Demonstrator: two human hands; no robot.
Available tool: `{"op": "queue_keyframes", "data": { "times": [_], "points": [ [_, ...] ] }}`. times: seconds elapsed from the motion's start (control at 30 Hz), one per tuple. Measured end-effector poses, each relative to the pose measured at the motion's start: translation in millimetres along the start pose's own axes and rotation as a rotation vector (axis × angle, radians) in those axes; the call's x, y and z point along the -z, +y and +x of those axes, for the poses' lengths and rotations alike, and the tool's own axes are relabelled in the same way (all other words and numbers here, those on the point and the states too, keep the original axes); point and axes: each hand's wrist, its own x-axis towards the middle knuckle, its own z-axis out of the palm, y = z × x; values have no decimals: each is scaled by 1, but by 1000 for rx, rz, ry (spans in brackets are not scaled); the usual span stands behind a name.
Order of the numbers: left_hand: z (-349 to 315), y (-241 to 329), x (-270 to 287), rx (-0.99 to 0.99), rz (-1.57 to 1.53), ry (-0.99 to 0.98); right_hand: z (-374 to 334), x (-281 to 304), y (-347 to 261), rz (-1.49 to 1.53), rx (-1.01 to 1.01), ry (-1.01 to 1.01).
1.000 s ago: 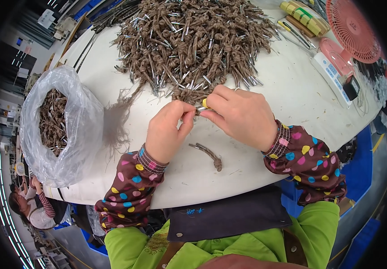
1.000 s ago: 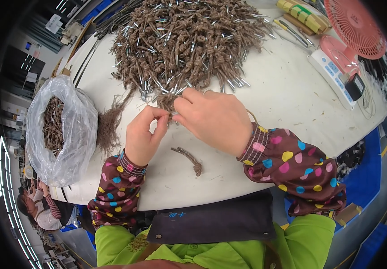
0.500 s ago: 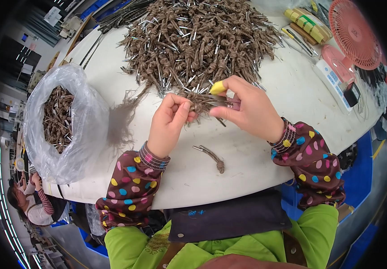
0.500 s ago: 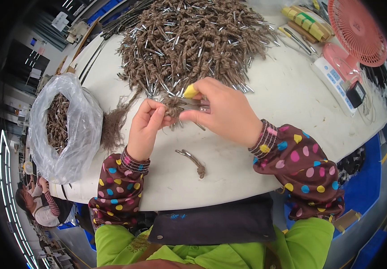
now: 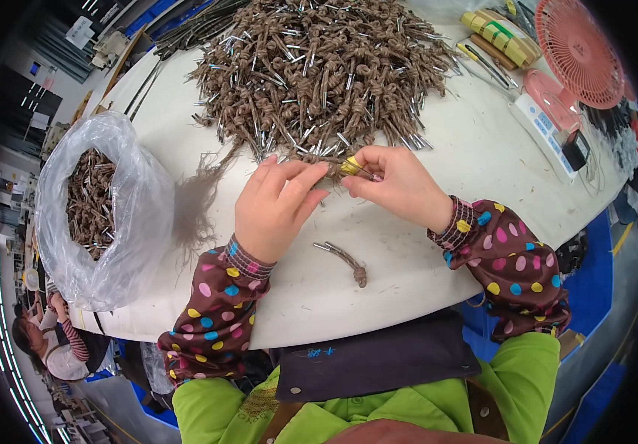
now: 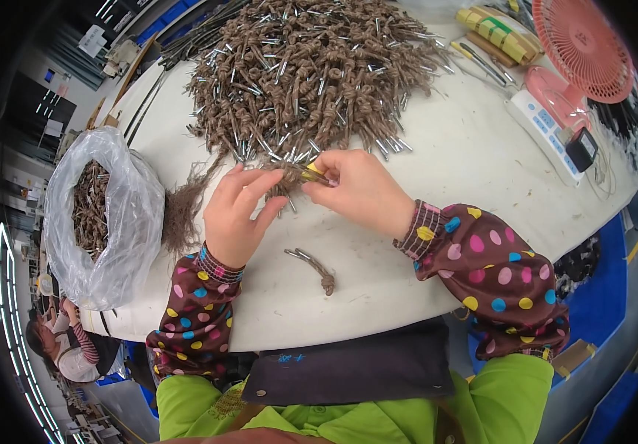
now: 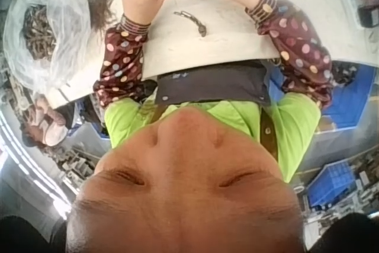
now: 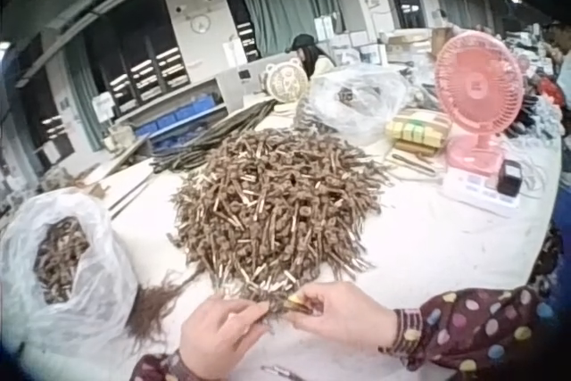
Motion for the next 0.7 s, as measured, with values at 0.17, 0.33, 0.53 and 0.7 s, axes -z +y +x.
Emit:
{"op": "queue_keyframes", "data": {
  "times": [0.17, 0.33, 0.53, 0.7],
  "points": [
    [-7, -12, -1, -93, 56, 32, -2, 0, -11, 111, -59, -94],
    [-5, -14, 0, -116, 18, 27, -4, 4, -13, 173, -59, -150],
    [-8, 0, -2, 255, -239, -34, -3, 7, -13, 175, -85, -245],
    [-6, -2, 2, 280, -332, -39, -9, 5, -12, -129, 188, -28]
  ]
}}
